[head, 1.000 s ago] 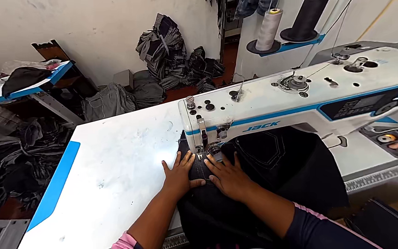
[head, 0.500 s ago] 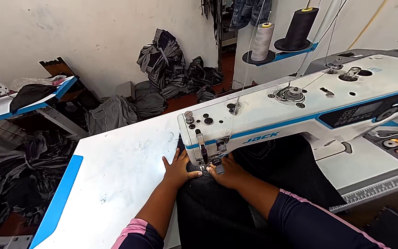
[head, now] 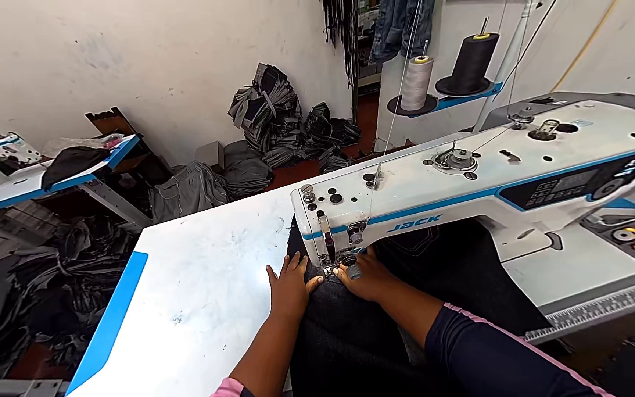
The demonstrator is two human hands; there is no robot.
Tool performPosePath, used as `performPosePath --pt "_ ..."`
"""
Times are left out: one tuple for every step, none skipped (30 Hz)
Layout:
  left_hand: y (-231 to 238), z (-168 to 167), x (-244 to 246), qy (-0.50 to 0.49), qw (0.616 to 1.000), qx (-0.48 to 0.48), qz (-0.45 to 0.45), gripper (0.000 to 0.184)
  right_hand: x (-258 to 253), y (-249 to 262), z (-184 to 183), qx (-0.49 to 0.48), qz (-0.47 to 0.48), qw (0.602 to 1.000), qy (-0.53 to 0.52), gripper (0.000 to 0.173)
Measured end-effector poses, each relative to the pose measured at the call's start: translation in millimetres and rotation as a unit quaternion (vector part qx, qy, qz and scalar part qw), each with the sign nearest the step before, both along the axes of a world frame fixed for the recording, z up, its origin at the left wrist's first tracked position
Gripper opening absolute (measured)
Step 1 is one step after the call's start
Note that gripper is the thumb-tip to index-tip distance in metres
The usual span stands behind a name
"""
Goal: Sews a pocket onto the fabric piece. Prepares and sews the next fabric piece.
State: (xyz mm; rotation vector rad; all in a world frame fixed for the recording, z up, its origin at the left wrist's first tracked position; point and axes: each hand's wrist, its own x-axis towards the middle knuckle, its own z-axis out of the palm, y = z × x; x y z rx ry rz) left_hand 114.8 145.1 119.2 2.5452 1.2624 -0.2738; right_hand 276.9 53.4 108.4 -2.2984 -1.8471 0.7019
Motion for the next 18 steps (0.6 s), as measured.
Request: performPosePath --pt "-15.1 4.6 -5.1 -0.024 0.999 0.003 -0.022 0.064 0.1 -0.2 -0.8 0.003 -0.003 1.000 0.008 0.053" --pt "-36.2 7.7 -12.1 -0.073 0.995 0.007 -0.065 0.060 0.6 0.3 -0.9 0.002 -0.005 1.000 0.011 0.054" --pt "-61.0 8.6 -19.6 -0.126 0.984 0.002 -0.124 0.059 1.8 1.7 -0.3 -0.001 -0.006 1.000 0.011 0.054" --pt "-85.0 7.4 -26.9 -0.157 0.969 -0.018 -0.190 0.062 3.2 3.3 1.5 -0.005 -0.006 1.000 0.006 0.053" --pt "-103.0 -0.4 -34.3 -0.177 0.950 -0.025 -0.257 0.060 4.5 4.4 4.3 -0.005 -0.007 1.000 -0.003 0.051" --pt "-111.4 -15.1 -42.4 -0.202 0.926 0.004 -0.319 0.052 6.4 5.0 7.8 -0.001 -0.009 1.000 -0.019 0.048" --pt "-110.6 -30.1 -51.6 -0.239 0.900 0.047 -0.362 0.041 8.8 5.6 14.4 -0.003 -0.006 0.999 -0.039 0.044" --pt "-102.2 -40.6 -62.1 -0.268 0.876 0.092 -0.391 0.028 10.4 5.9 25.8 -0.028 0.001 0.998 -0.060 0.043" --pt "-90.0 -41.9 -74.9 -0.268 0.868 0.121 -0.399 0.019 9.3 4.5 43.8 -0.068 0.007 0.995 -0.070 0.043" --pt "-76.1 -34.5 -89.8 -0.239 0.884 0.123 -0.383 0.014 8.2 3.1 55.0 -0.098 0.018 0.991 -0.084 0.045" --pt "-60.8 -22.3 -104.6 -0.195 0.913 0.107 -0.342 0.013 6.2 0.7 58.7 -0.117 0.032 0.987 -0.103 0.050" --pt "-44.3 -9.2 -117.5 -0.148 0.945 0.080 -0.282 0.014 1.9 -5.3 56.5 -0.114 0.046 0.985 -0.122 0.056" --pt "-29.9 1.9 -127.4 -0.106 0.969 0.057 -0.215 0.019 -3.8 -14.6 46.0 -0.101 0.064 0.982 -0.144 0.064" --pt "-21.4 9.9 -133.0 -0.076 0.983 0.047 -0.158 0.025 -10.3 -25.9 31.9 -0.095 0.084 0.980 -0.156 0.070" --pt "-21.3 16.0 -132.7 -0.066 0.989 0.051 -0.120 0.032 -16.2 -36.7 19.3 -0.093 0.098 0.981 -0.140 0.070" --pt "-28.9 19.3 -126.6 -0.089 0.988 0.069 -0.110 0.033 -19.6 -44.6 8.6 -0.088 0.104 0.984 -0.116 0.066" --pt "-41.4 16.8 -116.1 -0.147 0.976 0.097 -0.129 0.032 -21.2 -50.4 0.1 -0.074 0.095 0.988 -0.092 0.064" --pt "-55.7 10.1 -101.2 -0.215 0.956 0.109 -0.167 0.030 -22.2 -54.0 -4.8 -0.061 0.082 0.992 -0.075 0.062"
